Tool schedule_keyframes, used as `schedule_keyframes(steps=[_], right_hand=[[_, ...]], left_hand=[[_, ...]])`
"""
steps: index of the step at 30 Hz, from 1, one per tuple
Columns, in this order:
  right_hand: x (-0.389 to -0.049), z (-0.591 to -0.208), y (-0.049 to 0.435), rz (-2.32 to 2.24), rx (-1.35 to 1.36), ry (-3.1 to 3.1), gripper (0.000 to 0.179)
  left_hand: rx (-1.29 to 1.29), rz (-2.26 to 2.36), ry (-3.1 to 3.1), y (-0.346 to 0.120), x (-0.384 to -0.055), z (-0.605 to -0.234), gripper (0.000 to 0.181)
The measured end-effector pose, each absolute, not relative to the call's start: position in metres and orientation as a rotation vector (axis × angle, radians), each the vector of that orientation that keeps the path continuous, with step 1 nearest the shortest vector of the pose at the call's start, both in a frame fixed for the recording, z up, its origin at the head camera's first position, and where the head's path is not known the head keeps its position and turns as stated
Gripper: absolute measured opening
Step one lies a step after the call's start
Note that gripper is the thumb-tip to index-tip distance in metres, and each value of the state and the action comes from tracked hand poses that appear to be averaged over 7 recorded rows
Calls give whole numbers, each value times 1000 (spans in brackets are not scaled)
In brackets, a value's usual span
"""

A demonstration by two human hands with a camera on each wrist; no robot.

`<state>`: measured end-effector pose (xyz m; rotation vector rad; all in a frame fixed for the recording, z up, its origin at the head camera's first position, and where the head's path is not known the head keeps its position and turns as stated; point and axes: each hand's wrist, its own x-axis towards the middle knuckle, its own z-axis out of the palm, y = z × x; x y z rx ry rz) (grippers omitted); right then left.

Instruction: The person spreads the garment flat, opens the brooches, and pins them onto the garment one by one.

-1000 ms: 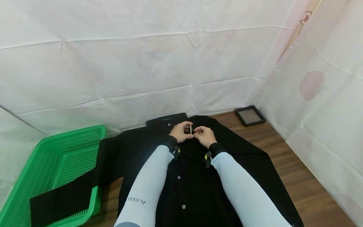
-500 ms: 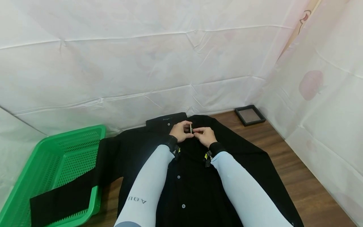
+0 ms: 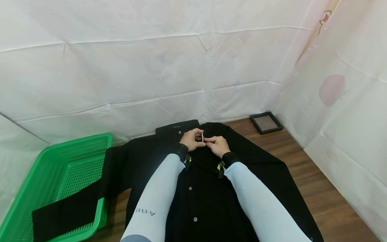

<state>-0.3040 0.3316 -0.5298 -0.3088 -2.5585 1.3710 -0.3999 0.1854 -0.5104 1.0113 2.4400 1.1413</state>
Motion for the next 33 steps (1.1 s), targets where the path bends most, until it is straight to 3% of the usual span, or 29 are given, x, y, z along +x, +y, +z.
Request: schedule_keyframes(steps=[33], right_hand=[[-302, -526, 334, 1415, -259, -2694, 30]], left_hand=[[1034, 1162, 2398, 181, -399, -506, 54]])
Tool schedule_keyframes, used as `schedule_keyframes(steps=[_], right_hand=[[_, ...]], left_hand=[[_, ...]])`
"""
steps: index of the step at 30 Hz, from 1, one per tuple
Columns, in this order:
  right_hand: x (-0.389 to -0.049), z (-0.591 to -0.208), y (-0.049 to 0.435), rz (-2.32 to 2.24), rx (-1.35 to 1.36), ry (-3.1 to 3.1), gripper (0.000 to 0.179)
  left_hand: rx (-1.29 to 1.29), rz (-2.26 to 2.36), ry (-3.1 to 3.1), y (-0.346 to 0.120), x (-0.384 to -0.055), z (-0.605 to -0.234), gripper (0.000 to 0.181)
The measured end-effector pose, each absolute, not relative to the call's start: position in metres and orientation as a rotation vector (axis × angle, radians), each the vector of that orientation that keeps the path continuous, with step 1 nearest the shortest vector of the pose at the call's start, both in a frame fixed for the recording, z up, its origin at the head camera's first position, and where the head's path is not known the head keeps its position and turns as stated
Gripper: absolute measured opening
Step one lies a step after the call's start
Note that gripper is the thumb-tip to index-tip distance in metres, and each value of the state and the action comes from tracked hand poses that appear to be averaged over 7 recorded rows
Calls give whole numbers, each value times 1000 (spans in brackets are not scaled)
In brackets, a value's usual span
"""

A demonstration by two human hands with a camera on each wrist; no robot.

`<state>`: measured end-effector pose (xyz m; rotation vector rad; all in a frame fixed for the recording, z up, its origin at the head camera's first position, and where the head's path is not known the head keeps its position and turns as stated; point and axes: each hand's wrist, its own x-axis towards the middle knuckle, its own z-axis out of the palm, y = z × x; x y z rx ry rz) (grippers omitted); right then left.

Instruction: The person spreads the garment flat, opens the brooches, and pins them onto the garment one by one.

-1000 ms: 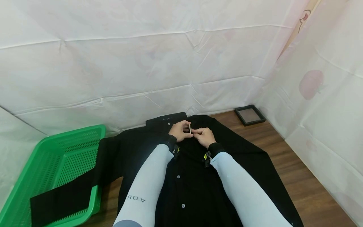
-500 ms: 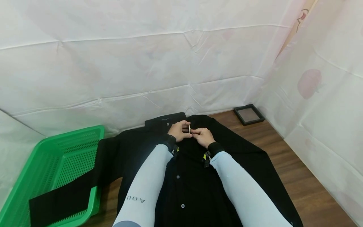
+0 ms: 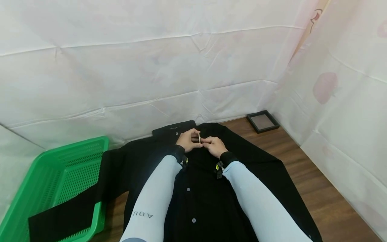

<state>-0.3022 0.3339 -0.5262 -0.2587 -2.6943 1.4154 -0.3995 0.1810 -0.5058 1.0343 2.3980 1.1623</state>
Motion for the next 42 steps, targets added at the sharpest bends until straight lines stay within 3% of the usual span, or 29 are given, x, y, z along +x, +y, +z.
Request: schedule_keyframes(steps=[16, 25, 29, 35, 42], right_hand=[[-308, -516, 316, 1472, -244, -2666, 28], [-306, -519, 317, 1414, -318, -2651, 28], [-304, -519, 321, 1376, -328, -2650, 26], [-298, -519, 331, 1415, -357, -2626, 27], [-292, -517, 344, 1440, -403, -2615, 38]], left_hand=[[1045, 1203, 2447, 160, -398, -502, 57], [1102, 1054, 2507, 157, -387, -501, 75], [1100, 982, 2531, 154, -383, -501, 72], [1224, 645, 2598, 147, -370, -502, 67], [1191, 320, 2648, 133, -349, -503, 77]])
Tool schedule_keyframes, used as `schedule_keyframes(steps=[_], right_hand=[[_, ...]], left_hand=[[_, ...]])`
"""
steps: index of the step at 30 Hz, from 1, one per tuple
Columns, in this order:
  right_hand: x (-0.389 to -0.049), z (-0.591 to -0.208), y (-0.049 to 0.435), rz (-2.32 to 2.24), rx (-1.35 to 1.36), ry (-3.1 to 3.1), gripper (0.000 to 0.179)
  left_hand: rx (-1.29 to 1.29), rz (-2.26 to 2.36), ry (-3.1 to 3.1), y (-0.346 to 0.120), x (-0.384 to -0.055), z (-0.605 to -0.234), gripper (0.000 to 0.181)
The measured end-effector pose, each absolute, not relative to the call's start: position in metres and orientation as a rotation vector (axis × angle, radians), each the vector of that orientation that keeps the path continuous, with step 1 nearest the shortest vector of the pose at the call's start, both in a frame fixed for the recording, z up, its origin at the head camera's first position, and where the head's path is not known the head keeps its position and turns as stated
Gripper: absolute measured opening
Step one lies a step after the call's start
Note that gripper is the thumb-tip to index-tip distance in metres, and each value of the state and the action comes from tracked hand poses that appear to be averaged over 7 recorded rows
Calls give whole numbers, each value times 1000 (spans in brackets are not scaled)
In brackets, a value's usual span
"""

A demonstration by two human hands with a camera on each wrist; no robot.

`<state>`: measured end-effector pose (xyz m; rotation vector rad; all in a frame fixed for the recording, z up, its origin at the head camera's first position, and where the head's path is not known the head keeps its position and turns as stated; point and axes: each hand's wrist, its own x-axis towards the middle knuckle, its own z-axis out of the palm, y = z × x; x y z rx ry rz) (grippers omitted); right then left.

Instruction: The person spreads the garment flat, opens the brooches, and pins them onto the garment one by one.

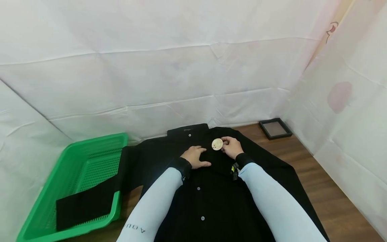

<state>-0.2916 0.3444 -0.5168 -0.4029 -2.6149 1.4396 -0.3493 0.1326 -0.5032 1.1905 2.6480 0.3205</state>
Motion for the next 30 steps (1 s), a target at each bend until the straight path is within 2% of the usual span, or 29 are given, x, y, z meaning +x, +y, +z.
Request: schedule_keyframes(steps=[11, 17, 30], right_hand=[[-295, -512, 346, 1005, -209, -2926, 57], [-301, -512, 345, 821, -185, -2993, 60], [-307, -517, 334, 760, -160, -2955, 59]], left_hand=[[1141, 267, 2743, 122, -337, -518, 100], [1152, 279, 2728, 128, -334, -521, 103], [1129, 282, 2727, 125, -334, -519, 102]])
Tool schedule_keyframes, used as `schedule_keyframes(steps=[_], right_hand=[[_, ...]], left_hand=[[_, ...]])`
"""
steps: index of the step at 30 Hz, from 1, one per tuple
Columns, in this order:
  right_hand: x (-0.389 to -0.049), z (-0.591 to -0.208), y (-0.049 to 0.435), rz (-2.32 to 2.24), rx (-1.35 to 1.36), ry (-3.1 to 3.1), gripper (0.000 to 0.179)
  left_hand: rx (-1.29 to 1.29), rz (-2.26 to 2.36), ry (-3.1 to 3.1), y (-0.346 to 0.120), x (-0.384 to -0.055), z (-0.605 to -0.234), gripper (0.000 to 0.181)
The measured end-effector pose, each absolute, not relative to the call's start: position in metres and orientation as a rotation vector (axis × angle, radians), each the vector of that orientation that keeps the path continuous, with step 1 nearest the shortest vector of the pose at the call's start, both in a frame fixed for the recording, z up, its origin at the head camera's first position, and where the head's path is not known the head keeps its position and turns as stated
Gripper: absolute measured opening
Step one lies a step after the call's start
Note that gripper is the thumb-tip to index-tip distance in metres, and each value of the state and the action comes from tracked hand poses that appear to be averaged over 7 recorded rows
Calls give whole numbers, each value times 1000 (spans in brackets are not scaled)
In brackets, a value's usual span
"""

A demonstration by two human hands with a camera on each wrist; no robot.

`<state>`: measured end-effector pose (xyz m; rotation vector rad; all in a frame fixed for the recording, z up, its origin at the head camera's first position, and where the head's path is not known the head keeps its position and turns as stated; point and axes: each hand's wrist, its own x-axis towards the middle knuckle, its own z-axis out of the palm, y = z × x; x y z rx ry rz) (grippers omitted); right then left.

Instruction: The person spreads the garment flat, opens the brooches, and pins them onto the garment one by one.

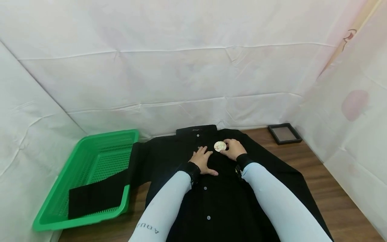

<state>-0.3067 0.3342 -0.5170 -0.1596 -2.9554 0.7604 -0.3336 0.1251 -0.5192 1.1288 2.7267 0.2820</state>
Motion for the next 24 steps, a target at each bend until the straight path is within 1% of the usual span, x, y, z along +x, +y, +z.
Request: schedule_keyframes(steps=[5, 8, 12, 17, 20, 24], right_hand=[[-291, -511, 345, 597, -85, -2969, 58], [-280, -508, 357, 438, -1, -3042, 60], [-276, -517, 372, 340, 93, -3153, 73], [-272, -529, 386, 275, 98, -3252, 90], [-270, -534, 393, 264, 95, -3244, 98], [-267, -534, 399, 278, 68, -3241, 104]], left_hand=[[1129, 346, 2713, 117, -338, -513, 99], [1124, 341, 2749, 109, -348, -511, 97], [1042, 283, 2791, 98, -360, -513, 97], [934, 222, 2767, 89, -363, -520, 103], [914, 210, 2778, 89, -362, -522, 107], [902, 198, 2794, 91, -362, -523, 110]])
